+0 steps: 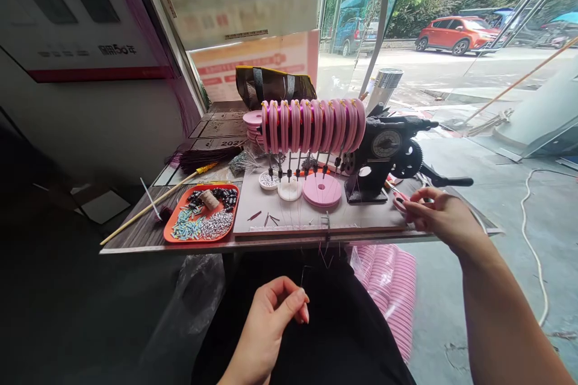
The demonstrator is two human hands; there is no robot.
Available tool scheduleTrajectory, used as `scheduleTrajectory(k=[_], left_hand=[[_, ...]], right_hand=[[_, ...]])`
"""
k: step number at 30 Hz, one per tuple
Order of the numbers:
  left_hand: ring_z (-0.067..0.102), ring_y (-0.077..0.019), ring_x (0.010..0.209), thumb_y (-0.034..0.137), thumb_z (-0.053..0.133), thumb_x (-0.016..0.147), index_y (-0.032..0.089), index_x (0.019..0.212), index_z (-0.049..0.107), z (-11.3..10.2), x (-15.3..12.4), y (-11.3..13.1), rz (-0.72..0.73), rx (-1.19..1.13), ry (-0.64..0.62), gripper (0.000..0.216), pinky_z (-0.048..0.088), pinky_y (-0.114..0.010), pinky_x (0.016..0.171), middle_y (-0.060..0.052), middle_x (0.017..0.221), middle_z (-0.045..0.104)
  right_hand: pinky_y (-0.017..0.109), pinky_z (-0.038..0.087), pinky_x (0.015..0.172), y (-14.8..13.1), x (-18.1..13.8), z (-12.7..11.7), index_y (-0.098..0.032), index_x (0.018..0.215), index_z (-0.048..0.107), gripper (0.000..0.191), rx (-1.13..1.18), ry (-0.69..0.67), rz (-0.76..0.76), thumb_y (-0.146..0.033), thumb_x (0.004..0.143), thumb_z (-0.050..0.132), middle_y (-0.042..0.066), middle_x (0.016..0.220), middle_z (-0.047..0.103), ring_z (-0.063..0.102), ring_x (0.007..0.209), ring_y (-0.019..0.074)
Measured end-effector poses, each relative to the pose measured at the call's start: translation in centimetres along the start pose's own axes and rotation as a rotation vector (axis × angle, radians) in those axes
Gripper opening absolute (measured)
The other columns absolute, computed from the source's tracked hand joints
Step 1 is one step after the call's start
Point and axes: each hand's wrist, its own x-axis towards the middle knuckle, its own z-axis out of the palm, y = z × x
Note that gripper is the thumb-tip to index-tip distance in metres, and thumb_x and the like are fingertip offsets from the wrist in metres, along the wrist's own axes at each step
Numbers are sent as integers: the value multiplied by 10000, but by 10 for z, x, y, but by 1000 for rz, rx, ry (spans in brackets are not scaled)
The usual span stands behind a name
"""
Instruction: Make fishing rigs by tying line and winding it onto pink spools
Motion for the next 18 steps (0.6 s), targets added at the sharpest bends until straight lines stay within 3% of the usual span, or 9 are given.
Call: scheduleTrajectory(k=[3,5,8,10,13,18], left_hand=[[436,-121,588,415,629,751,165,591,519,0,-1,-1,14,24,-8,316,344,-230,616,5,574,526],[443,-124,593,420,616,759,167,588,517,0,-2,-1,27,79,-28,322,348,-231,626,7,567,521],[455,-131,615,411,599,773,170,590,517,1,-4,-1,54,209,-49,314,352,-235,650,10,571,519],[459,-137,616,413,595,771,174,590,520,2,-5,1,73,283,-59,309,352,-237,642,10,572,521],[481,-148,616,402,602,755,177,585,546,2,-9,4,86,391,-87,288,356,-240,628,5,575,548],[549,-173,687,297,636,723,196,619,650,0,-14,8,32,552,-248,145,385,-239,706,1,620,636]], right_hand=[[299,354,493,-10,-20,0,-181,753,550,189,-104,59,64,-367,735,524,84,590,641,546,499,184],[308,378,547,-22,-41,8,-191,778,578,221,-105,65,10,-403,736,533,78,659,648,571,592,208],[303,411,630,-46,-68,32,-196,775,595,256,20,-154,-176,-426,785,482,69,750,656,589,678,210],[304,398,635,-59,-76,51,-197,773,594,250,-14,-222,-231,-398,803,449,64,754,655,585,681,211],[300,365,608,-71,-79,68,-200,802,589,263,-112,-209,-213,-385,829,404,51,695,649,577,645,211],[289,336,572,-66,-84,74,-203,781,572,296,-137,-308,-158,-408,861,375,40,648,629,549,585,193]])
